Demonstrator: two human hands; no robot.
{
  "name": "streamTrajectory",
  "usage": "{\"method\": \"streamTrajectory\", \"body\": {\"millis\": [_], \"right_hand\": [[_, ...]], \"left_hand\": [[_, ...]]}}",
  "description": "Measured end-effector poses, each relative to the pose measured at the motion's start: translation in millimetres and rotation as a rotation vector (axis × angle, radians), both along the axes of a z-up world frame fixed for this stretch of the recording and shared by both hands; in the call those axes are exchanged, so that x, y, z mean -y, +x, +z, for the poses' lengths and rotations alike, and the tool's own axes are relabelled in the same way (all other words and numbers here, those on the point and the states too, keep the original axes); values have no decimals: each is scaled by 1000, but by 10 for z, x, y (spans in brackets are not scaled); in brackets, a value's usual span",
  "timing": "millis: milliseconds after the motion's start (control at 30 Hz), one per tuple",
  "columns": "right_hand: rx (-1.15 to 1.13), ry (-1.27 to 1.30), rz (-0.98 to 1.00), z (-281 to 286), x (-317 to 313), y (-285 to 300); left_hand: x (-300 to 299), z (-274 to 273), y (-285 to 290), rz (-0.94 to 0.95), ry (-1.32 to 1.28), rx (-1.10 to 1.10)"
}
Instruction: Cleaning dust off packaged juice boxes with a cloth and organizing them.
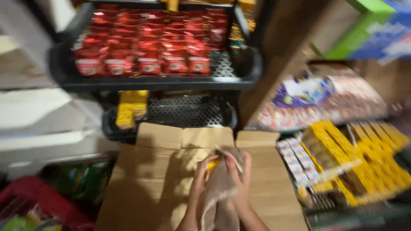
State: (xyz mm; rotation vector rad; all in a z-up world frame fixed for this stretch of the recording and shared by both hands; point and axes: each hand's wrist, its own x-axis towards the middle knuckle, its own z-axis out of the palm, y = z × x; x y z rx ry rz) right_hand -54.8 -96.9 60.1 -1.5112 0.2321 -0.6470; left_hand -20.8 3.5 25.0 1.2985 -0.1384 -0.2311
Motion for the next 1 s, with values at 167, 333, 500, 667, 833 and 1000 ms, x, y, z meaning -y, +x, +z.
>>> {"method": "streamTrajectory", "body": {"millis": [167,333,500,667,833,1000], "right_hand": [[58,-97,66,-347,-151,-210],[70,34,58,187,8,7],[49,26,49,-471,808,467],[-104,330,-153,-141,824,303],[283,-789,135,37,118,103],[96,-357,120,46,204,249]], "left_hand": [[-262,-527,162,-129,-31,498],[-159,-439,355,-204,116,144],[-285,-56,137,-188,-209,-336],[-328,241,318,-24,-672,-606],[-65,938,211,25,-92,-390],[-215,764,28,45,-235,-316]]}}
